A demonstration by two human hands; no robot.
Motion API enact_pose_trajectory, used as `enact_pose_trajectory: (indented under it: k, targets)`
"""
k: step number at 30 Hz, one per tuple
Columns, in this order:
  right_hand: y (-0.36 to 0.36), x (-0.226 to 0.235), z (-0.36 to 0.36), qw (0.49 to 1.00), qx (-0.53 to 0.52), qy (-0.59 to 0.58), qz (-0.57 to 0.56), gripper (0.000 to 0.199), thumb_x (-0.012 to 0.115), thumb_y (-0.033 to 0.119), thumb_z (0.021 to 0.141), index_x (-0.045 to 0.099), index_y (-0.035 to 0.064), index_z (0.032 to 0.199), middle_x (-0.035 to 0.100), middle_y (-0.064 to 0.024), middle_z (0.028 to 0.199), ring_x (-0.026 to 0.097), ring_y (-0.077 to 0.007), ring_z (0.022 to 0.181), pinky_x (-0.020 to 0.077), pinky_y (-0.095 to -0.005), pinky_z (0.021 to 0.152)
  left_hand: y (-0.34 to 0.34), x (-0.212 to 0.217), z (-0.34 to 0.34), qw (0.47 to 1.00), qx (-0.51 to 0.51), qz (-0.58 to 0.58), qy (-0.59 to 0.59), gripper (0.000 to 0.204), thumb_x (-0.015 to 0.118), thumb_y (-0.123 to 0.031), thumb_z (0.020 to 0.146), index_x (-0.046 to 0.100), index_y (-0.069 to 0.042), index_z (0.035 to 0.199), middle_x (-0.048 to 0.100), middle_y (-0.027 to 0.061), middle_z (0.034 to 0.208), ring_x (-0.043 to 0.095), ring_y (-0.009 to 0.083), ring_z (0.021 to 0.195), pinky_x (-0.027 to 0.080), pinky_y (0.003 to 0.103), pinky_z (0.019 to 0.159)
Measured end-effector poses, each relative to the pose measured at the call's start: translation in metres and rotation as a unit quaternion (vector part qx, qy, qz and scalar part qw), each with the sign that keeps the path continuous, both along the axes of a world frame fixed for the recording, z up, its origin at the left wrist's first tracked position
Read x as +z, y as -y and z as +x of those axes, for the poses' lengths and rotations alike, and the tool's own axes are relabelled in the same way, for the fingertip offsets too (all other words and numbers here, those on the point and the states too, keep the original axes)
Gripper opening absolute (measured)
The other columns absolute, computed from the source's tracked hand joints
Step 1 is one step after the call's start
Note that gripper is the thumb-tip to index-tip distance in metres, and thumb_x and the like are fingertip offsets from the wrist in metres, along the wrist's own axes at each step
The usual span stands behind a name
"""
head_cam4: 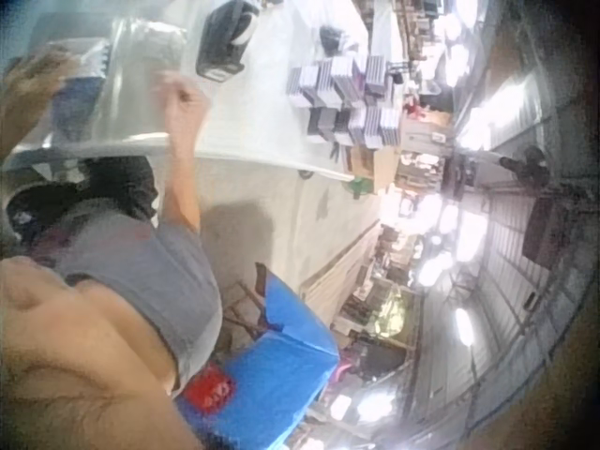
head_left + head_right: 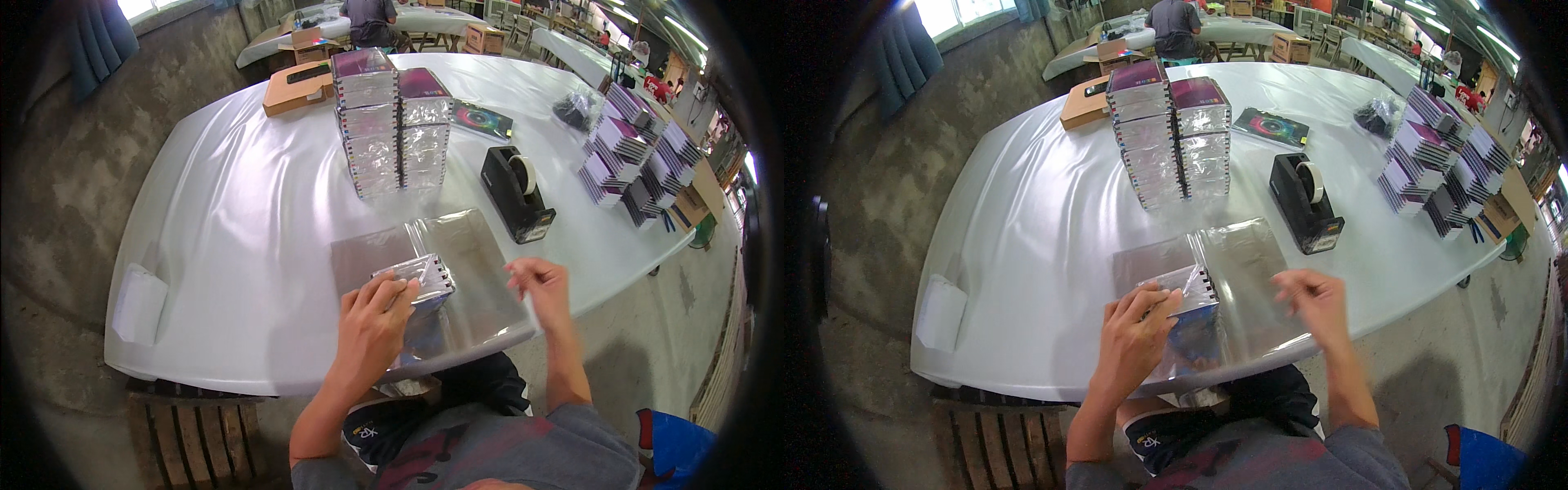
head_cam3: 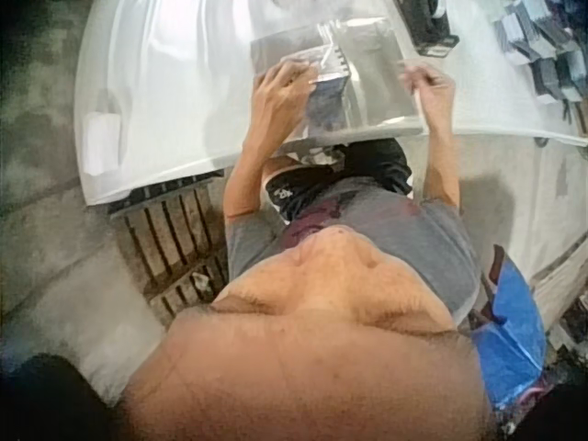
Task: The person wraps spiral-bound notebooks in clear plastic bags using a tape dispenser. They place each notebook into a bag, fold the plastic around it, and seal the package with tape before stacking the finished items.
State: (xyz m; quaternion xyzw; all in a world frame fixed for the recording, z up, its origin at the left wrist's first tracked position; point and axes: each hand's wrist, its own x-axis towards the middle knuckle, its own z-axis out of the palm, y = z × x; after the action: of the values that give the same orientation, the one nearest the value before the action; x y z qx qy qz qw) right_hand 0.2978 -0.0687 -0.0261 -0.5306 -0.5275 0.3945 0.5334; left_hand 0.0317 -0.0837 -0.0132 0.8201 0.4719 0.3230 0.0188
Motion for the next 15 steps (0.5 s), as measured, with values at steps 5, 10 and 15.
enact_pose_trajectory:
  k: [5,10,15]
  targets:
    - [0.017,0.011,-0.073,0.938,0.188,-0.239,-0.163,0.032,0.062,0.029,0.091,0.07,-0.0023,0.087,0.065,-0.009,0.069,0.054,-0.0094,0.047,0.0412,-0.0214,0.041,0.0,-0.004,0.002,0.996,0.004,-0.018,0.092,0.061,0.068,-0.005,0.076,0.044,-0.011,0.132,0.063,0.0079,0.104,0.058,0.0266,0.105,0.041,0.039,0.087]
    - [0.01,0.007,-0.108,0.938,0.18,-0.249,-0.162,0.036,0.06,0.029,0.092,0.068,-0.0058,0.088,0.065,-0.0095,0.069,0.054,-0.0095,0.047,0.0404,-0.0209,0.039,0.0,-0.008,-0.001,0.991,-0.01,-0.043,0.125,0.066,0.064,-0.003,0.077,0.038,-0.01,0.136,0.062,0.011,0.107,0.056,0.0285,0.109,0.04,0.041,0.092]
    - [0.013,0.001,-0.121,0.936,0.143,-0.27,-0.173,0.035,0.062,0.028,0.091,0.068,-0.006,0.087,0.067,-0.0104,0.072,0.055,-0.0102,0.047,0.0406,-0.021,0.038,-0.002,-0.014,-0.004,0.993,-0.02,-0.005,0.114,0.063,0.061,-0.001,0.075,0.041,-0.011,0.135,0.062,0.0107,0.106,0.056,0.0282,0.108,0.04,0.041,0.089]
